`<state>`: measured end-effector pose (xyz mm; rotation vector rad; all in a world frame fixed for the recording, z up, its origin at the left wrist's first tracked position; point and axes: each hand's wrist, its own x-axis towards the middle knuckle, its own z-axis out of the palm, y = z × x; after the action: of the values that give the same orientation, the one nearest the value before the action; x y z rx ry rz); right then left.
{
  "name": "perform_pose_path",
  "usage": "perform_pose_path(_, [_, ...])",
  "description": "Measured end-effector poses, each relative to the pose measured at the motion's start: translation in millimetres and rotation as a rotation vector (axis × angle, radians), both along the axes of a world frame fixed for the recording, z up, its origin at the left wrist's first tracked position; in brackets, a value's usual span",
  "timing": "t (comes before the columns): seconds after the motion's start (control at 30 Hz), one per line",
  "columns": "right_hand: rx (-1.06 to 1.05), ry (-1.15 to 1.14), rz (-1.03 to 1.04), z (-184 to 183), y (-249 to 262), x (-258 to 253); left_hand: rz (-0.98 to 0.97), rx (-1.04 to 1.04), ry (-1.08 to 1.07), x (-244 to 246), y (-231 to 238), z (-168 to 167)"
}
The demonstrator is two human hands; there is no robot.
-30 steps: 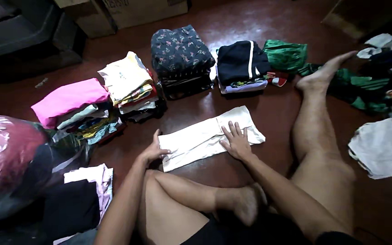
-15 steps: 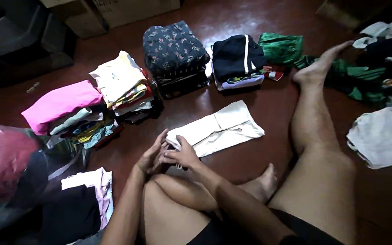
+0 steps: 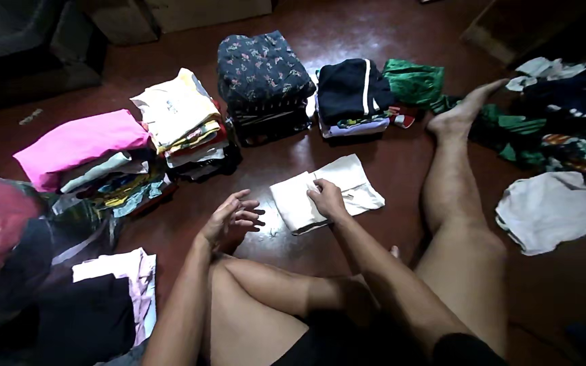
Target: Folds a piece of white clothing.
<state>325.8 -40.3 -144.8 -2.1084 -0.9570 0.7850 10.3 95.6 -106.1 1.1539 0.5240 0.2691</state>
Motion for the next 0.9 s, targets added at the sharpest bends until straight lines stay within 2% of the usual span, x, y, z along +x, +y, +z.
perform_pose_path(0.1, [-0.081, -0.16, 0.056, -1, -1, 8, -0.051, 0.006, 0.072, 3, 4, -4])
perform_pose_path(0.2, [-0.024, -0.192, 0.021, 10, -4, 6, -0.057, 0.04, 0.154, 5, 2, -3])
perform_pose_path(0.27, [-0.013, -0.205, -0.001, 3, -9, 5, -0.065, 0.103, 0.265, 6, -1, -5])
perform_pose_path(0.33, [-0.05, -0.23, 0.012, -7, -12, 6, -0.071, 0.263, 0.451, 10, -3, -9])
perform_pose_path(0.43, [-0.09, -0.277, 0.058, -17, -17, -2, -0.202, 0.679, 0.768, 8, -1, -21])
perform_pose_path(0.5, [-0.064, -0.283, 0.105, -24, -24, -11, -0.276, 0.902, 0.875, 12, -8, -22])
perform_pose_path(0.6, [0.075, -0.272, 0.11, -37, -29, -15, -0.322, 1.127, 0.87, 47, -46, 8])
perform_pose_path(0.67, [0.15, -0.247, 0.076, -39, -30, -17, -0.273, 1.204, 0.844, 80, -87, 16])
perform_pose_path(0.77, [0.209, -0.219, 0.054, -39, -31, -15, -0.103, 1.277, 0.851, 118, -131, -8])
perform_pose_path(0.83, [0.214, -0.209, 0.048, -41, -30, -12, -0.05, 1.31, 0.909, 125, -131, -28])
perform_pose_path(0.9, [0.202, -0.209, 0.05, -46, -30, -7, -0.043, 1.292, 0.965, 122, -123, -33])
